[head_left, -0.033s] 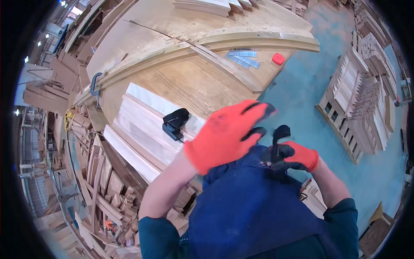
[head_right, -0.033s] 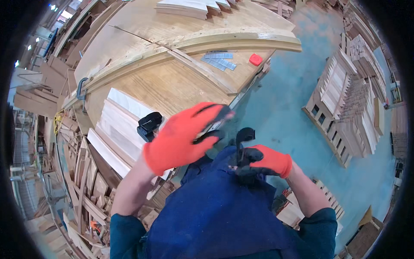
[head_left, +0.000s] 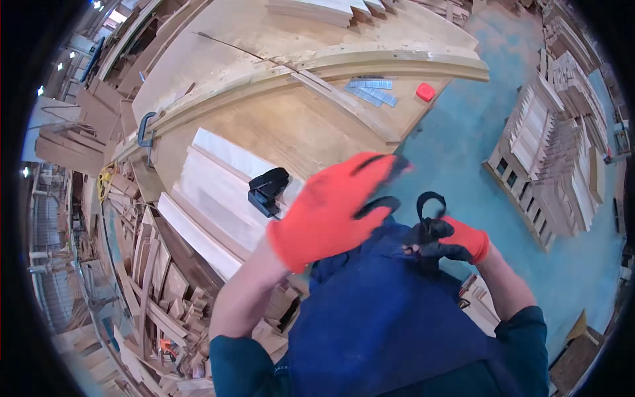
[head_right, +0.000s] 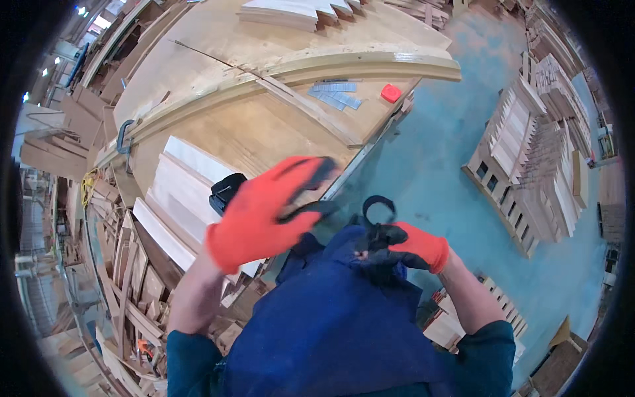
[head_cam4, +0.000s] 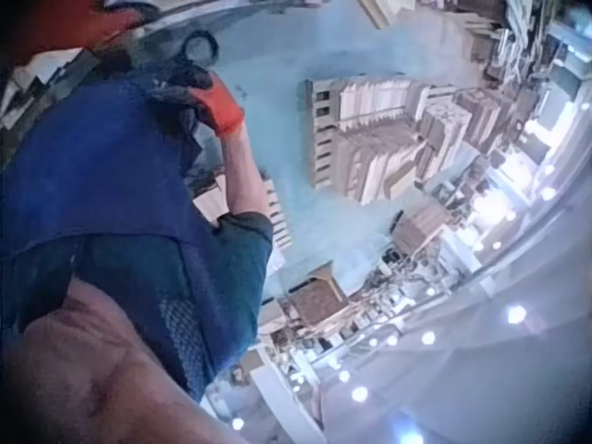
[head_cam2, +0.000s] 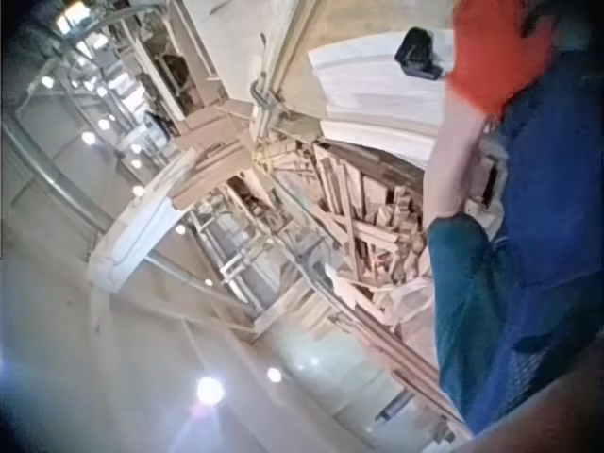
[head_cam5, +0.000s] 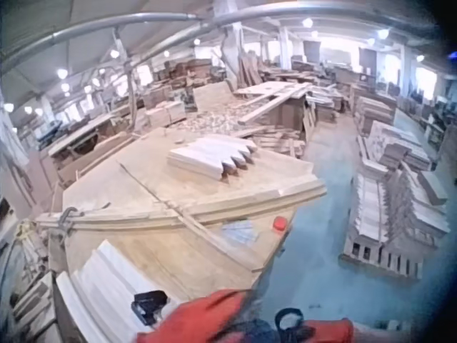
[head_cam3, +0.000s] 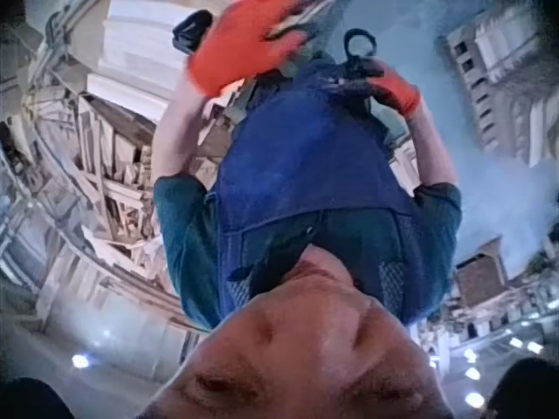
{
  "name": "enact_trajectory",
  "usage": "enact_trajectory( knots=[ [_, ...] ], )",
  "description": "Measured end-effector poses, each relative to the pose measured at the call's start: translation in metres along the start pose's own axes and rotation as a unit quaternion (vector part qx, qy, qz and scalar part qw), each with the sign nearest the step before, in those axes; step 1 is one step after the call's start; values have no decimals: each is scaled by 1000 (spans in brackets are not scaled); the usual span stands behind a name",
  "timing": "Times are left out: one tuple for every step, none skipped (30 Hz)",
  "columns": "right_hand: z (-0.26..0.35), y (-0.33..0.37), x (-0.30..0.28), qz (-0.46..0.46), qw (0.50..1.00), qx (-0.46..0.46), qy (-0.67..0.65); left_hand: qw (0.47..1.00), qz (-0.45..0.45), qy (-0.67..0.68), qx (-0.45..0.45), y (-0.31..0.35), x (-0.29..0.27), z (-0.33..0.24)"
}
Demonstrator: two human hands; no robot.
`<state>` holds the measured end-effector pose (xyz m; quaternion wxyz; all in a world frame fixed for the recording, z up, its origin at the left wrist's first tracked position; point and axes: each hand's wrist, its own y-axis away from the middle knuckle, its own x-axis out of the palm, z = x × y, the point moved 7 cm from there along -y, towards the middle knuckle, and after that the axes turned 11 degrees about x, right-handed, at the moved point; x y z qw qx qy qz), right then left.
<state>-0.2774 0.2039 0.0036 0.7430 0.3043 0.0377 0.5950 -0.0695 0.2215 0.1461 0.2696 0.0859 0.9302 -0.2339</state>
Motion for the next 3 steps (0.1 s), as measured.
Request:
enact_trajectory(
  knots=[
    [-8, 2, -6, -11, 998, 22, -62, 999, -31, 4, -18, 9, -24, -12],
    [-20, 8, -15, -22, 991, 45, -123, 997, -70, 13, -38, 24, -57, -22],
    [-35, 17, -25, -50, 979, 71, -186, 992, -106, 38, -51, 33, -83, -28]
  ],
)
